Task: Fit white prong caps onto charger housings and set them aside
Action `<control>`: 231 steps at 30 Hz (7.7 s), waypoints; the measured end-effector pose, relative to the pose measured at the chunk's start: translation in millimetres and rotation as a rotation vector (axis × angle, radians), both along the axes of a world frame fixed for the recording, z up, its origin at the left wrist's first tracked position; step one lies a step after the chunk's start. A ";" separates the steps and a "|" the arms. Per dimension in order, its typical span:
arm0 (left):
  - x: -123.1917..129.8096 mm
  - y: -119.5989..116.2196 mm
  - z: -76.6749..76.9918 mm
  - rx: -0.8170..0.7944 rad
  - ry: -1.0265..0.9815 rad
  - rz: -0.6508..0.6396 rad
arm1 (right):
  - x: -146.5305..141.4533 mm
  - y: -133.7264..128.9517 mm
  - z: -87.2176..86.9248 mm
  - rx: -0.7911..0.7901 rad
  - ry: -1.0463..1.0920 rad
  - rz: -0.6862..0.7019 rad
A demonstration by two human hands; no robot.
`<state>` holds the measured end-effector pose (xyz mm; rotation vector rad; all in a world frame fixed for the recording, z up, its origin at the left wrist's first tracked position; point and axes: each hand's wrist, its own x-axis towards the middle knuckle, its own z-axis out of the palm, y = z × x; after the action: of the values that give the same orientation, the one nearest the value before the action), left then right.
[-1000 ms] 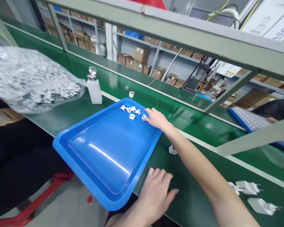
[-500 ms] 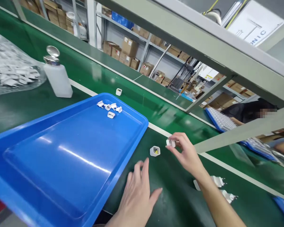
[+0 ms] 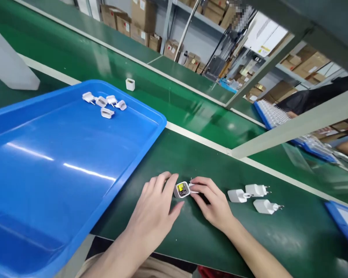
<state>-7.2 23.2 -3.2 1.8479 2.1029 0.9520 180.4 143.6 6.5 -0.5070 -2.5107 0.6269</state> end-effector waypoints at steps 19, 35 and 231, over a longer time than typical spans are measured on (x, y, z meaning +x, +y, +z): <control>-12.9 -12.4 -7.0 -0.026 -0.295 -0.217 | 5.8 11.4 13.6 -0.119 0.049 -0.173; -17.4 -19.6 -2.5 -0.113 -0.452 -0.325 | -15.5 -24.7 52.6 -0.102 -0.140 0.001; -16.7 -29.2 -5.5 -0.044 -0.282 -0.176 | -32.2 -56.3 30.6 -0.065 -0.151 0.025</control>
<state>-23.9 -6.0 -8.7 1.7276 1.7532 1.0434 148.2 87.3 37.1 -0.5658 -2.6488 0.7059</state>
